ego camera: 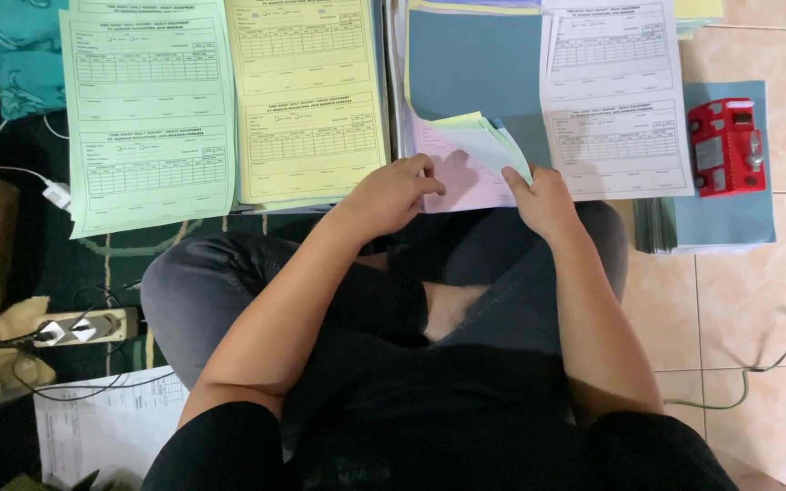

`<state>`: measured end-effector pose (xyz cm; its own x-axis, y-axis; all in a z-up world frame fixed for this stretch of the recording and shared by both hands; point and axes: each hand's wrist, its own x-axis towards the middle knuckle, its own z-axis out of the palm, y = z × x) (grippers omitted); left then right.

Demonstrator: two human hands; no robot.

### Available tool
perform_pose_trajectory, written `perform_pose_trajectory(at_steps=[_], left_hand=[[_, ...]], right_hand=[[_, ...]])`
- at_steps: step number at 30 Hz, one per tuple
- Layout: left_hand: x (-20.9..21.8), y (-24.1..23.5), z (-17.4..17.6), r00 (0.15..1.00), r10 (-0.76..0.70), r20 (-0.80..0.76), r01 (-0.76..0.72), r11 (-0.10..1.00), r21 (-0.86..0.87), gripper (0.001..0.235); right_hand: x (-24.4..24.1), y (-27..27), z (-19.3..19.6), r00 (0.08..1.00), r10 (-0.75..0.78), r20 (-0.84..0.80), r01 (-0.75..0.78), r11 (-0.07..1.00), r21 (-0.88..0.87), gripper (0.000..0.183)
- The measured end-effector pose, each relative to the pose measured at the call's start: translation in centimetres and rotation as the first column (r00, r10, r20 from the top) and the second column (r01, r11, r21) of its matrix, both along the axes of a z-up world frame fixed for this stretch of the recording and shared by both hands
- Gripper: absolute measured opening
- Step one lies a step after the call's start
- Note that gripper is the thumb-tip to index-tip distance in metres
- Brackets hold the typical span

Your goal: Sorting through various colored paper documents in folders and stapling them into organized sets.

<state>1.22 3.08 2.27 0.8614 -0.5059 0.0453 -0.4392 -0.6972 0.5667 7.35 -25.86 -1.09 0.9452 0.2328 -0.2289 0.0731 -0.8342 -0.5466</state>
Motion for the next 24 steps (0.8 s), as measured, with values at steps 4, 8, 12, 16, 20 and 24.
perform_pose_trajectory(at_steps=[4, 8, 12, 16, 20, 24], left_hand=[[0.2, 0.5, -0.5, 0.998, -0.033, 0.046, 0.034, 0.999, -0.034, 0.022], [0.5, 0.5, -1.4, 0.995, -0.027, 0.092, 0.027, 1.000, -0.005, 0.017], [0.8, 0.3, -2.6, 0.992, -0.019, 0.128, 0.018, 1.000, 0.009, 0.012], [0.8, -0.1, -3.0, 0.981, 0.000, 0.193, 0.021, 0.994, -0.103, 0.009], [0.8, -1.1, -2.4, 0.977, 0.135, 0.165, -0.081, 0.952, -0.296, 0.006], [0.5, -2.2, -2.8, 0.943, 0.289, 0.167, -0.181, 0.862, -0.474, 0.007]], right_hand=[[-0.2, 0.0, 0.0, 1.000, 0.007, 0.015, -0.007, 0.999, 0.037, 0.066], [-0.1, 0.0, -0.3, 1.000, -0.006, 0.005, 0.005, 1.000, 0.024, 0.067], [-0.2, 0.5, 0.4, 0.999, -0.036, -0.017, 0.037, 0.999, 0.028, 0.065], [0.3, -0.1, -1.0, 0.999, -0.015, 0.032, 0.014, 1.000, 0.021, 0.061], [-1.3, 1.2, 1.6, 0.988, 0.084, 0.127, -0.087, 0.996, 0.019, 0.050], [-4.0, 4.3, 7.2, 0.880, 0.341, 0.332, -0.366, 0.930, 0.015, 0.038]])
